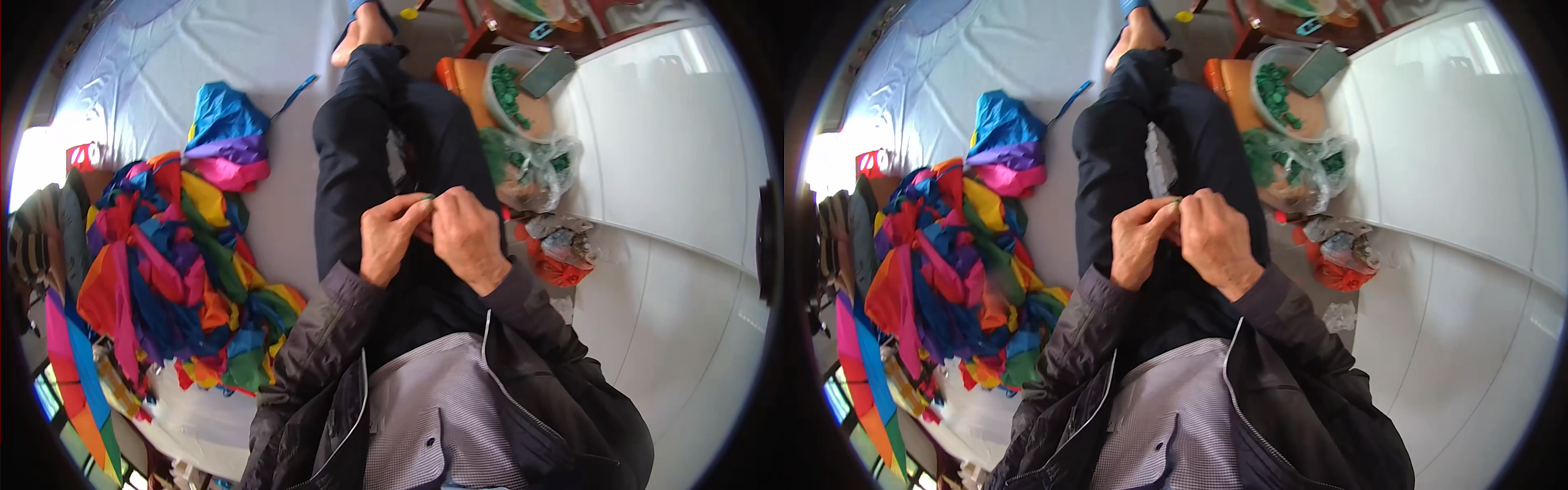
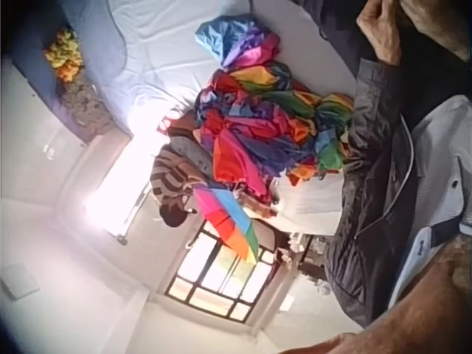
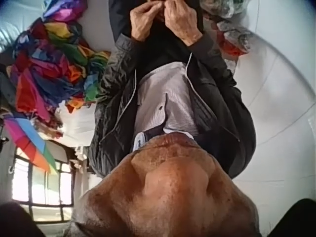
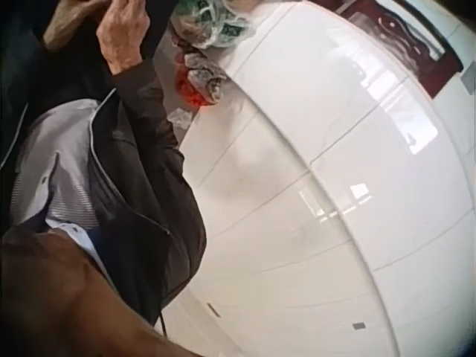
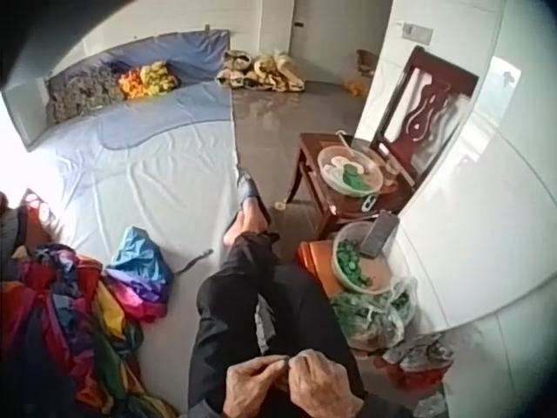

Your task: Manually packaging small green items into plastic bags.

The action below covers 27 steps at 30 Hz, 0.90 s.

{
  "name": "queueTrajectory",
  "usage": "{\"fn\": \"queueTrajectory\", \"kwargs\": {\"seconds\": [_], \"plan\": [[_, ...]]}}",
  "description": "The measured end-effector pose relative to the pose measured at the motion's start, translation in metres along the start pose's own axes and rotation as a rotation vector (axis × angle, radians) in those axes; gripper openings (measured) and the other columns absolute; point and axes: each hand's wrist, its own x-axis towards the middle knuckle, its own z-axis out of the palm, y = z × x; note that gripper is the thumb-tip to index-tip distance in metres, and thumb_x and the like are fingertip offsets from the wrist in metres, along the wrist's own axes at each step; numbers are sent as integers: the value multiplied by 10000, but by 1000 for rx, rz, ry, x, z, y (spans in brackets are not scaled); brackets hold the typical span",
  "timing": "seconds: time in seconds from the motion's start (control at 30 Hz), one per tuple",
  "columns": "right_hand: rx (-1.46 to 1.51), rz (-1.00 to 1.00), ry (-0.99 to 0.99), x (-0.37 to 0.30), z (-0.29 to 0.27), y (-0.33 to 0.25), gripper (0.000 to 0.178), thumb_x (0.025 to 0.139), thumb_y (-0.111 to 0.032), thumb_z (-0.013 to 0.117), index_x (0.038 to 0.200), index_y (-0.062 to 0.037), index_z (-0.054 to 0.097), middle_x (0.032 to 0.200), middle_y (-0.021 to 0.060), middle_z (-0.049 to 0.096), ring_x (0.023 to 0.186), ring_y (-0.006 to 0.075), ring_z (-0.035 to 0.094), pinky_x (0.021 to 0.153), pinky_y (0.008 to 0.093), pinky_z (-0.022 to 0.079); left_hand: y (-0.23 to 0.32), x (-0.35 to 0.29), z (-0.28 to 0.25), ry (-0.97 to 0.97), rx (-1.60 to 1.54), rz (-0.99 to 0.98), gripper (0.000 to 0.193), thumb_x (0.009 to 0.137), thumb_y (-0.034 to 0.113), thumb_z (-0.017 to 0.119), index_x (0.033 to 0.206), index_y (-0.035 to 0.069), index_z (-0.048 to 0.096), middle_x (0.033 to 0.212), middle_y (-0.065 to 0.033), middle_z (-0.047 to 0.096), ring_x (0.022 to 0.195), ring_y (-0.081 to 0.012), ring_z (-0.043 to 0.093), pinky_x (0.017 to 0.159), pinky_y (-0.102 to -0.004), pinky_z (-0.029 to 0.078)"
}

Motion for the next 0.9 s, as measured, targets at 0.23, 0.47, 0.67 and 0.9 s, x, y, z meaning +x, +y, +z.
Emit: {"fn": "queueTrajectory", "kwargs": {"seconds": [0.23,0.47,0.67,0.9], "plan": [[168,18,-2,-6,8,4,188,850,-97,738,919,-56,568,870,83,588,792,263,661,637,394,551,1,-1,-6,-37,-45,-26,248,1038,141,658,1136,-76,725,875,-96,726,711,-158,690,647,-304,607],[599,286,-27,-8,12,22,142,915,-97,731,955,-35,610,872,104,671,760,302,688,658,412,556,0,1,-7,-93,-22,-32,252,1050,153,641,1142,-69,718,872,-98,717,712,-162,684,655,-307,604],[614,331,-30,-11,15,20,100,924,-75,703,933,-24,618,856,127,688,756,331,692,650,403,550,-3,2,-7,-90,51,-17,264,1054,167,639,1143,-72,710,875,-100,723,696,-159,683,664,-296,593],[496,245,22,-14,21,24,58,924,-31,681,930,-19,625,831,134,687,722,329,697,620,385,540,-8,2,-6,-65,248,64,261,1059,157,632,1140,-78,714,853,-92,723,687,-142,680,631,-274,576]]}}
